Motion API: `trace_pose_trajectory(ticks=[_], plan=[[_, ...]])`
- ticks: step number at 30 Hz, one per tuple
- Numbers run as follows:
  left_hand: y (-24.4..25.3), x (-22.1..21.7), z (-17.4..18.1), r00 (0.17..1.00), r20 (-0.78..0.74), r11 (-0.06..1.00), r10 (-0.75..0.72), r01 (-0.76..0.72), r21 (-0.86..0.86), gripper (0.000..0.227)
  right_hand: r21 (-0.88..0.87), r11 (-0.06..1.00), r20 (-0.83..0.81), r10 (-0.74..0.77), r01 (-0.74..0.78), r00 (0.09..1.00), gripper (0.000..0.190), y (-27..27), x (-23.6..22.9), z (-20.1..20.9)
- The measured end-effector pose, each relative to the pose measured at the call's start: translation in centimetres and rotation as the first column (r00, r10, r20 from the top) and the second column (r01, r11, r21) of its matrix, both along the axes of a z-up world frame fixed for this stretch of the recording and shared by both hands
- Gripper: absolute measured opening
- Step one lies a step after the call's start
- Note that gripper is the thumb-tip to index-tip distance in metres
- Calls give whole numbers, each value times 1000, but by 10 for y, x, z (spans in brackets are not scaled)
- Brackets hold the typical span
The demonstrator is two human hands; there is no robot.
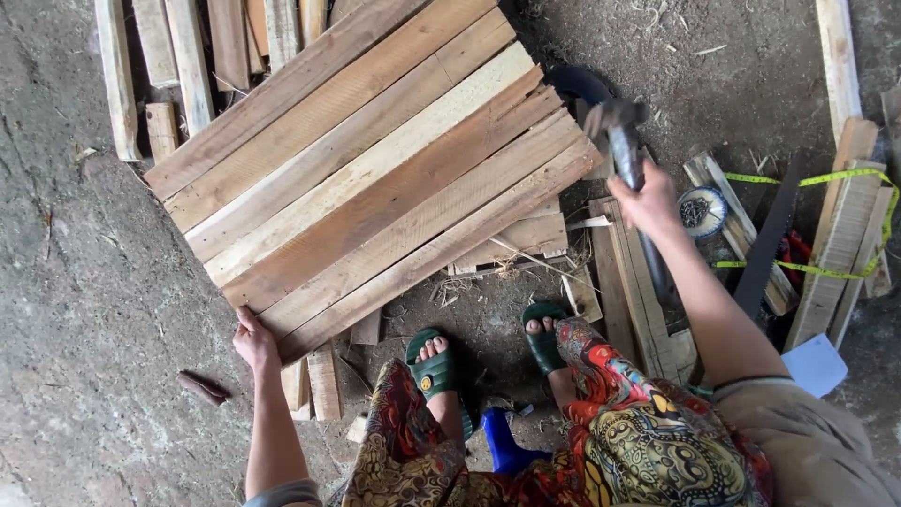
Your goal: Assembling a wooden panel by aligning planks and nailing them together manually.
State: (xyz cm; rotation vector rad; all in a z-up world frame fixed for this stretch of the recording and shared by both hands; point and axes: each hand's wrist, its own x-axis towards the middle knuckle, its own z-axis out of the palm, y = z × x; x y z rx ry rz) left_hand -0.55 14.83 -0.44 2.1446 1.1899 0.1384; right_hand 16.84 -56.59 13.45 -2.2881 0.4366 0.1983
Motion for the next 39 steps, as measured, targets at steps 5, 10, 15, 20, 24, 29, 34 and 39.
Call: trace_pose_trajectory(ticks=[5, 10, 15, 20, 24, 29, 34, 39], plan=[[1, -1, -1, 1000, -6, 1000, -18, 17, -5, 77, 159, 982, 40, -106, 98, 994, 19, -19, 51, -30], [1, -3, -2, 1000, -8, 1000, -24, 24, -4, 77, 321, 924, 31, -229, 207, 973, 17, -10, 62, -58], [-5, -3, 8, 999, 13, 999, -33, 34, -21, 74, 402, 889, 13, -247, 221, 969, 19, -6, 61, -71], [1, -3, 3, 997, 73, 997, -38, 42, -63, 68, 280, 940, 91, -231, 197, 969, 18, -9, 53, -73], [-11, -1, 21, 996, 83, 996, -22, 29, -80, 64, 135, 970, 205, -226, 201, 952, 19, -1, 29, -41], [-2, -3, 4, 997, 74, 996, -5, 12, -89, 67, 393, 901, 306, -319, 186, 897, 14, 17, 9, -16], [1, -5, -3, 998, 57, 998, -40, 43, -53, 67, 528, 824, 315, -416, 207, 853, 12, 46, -3, -10], [1, -3, -2, 998, 53, 998, -33, 35, -46, 68, 355, 901, 390, -384, 248, 837, 16, 27, -14, -26]])
